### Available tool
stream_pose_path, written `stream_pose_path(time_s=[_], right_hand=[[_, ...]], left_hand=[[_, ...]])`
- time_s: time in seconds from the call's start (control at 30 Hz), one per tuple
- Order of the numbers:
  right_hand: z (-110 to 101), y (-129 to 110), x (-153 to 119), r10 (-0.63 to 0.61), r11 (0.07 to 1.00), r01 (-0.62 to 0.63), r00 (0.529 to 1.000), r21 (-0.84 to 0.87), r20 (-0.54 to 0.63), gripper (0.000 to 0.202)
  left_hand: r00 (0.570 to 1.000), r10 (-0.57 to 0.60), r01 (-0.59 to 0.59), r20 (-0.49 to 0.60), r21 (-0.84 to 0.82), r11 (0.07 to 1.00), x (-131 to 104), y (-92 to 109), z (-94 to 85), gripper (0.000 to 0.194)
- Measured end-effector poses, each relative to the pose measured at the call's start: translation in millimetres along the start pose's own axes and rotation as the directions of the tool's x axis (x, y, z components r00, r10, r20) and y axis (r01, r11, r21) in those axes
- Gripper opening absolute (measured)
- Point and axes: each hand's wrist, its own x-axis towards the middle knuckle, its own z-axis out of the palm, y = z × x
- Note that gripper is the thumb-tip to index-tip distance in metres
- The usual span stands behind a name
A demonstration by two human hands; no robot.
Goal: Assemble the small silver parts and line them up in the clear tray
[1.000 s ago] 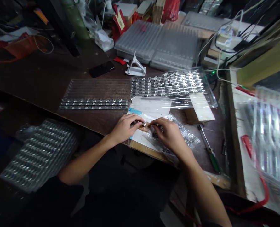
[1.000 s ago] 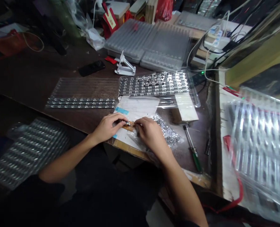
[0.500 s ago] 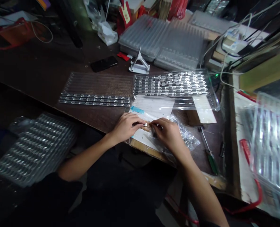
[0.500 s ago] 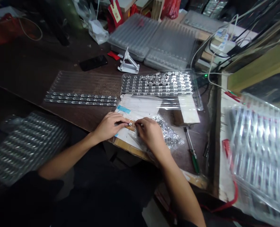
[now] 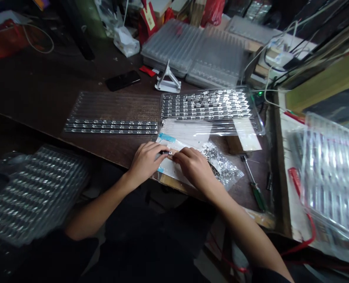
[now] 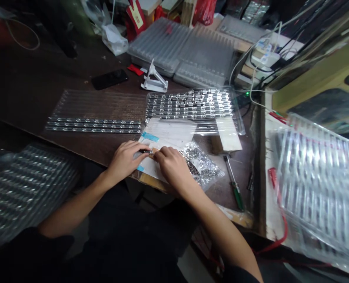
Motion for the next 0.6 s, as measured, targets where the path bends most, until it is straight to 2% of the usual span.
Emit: stream_pose_path(time_s=[0.13,0.23,0.3,0.4,0.53,0.6], right_hand=[[-8.0,7.4,-4.2,0.027,0.998,-0.025,0.999,0.061,-0.032,0.025],[-24.0,25.3,-19.4,0.16,0.976,-0.151,0.986,0.156,-0.049,0.02],[-36.1,38.2,-32.4,0.219,0.956,-0.225,0.974,0.188,0.053,0.013],[-48.4,49.5,-47.3,0.238,0.95,-0.27,0.951,0.158,0.196,0.01],[-49.7,45.0,-50.3,0.317,0.942,-0.335,0.915,0.031,0.251,0.017],[-47.1,40.6,-47.6,0.299,0.949,-0.314,0.918,0.019,0.259,0.012]], left_hand=[[0.998,-0.019,0.017,-0.063,-0.028,0.999,5.9,6.9,0.9,0.011],[0.991,-0.004,-0.01,-0.133,-0.103,0.995,12.6,19.1,3.3,0.009],[0.987,0.016,-0.04,-0.16,-0.148,0.988,17.2,27.2,7.2,0.007],[0.988,0.035,-0.064,-0.151,-0.188,0.98,22.4,35.2,15.0,0.005],[0.995,0.047,-0.065,-0.093,-0.204,0.977,23.4,38.4,21.6,0.004],[0.997,0.044,-0.056,-0.063,-0.203,0.977,22.9,38.2,22.0,0.004]])
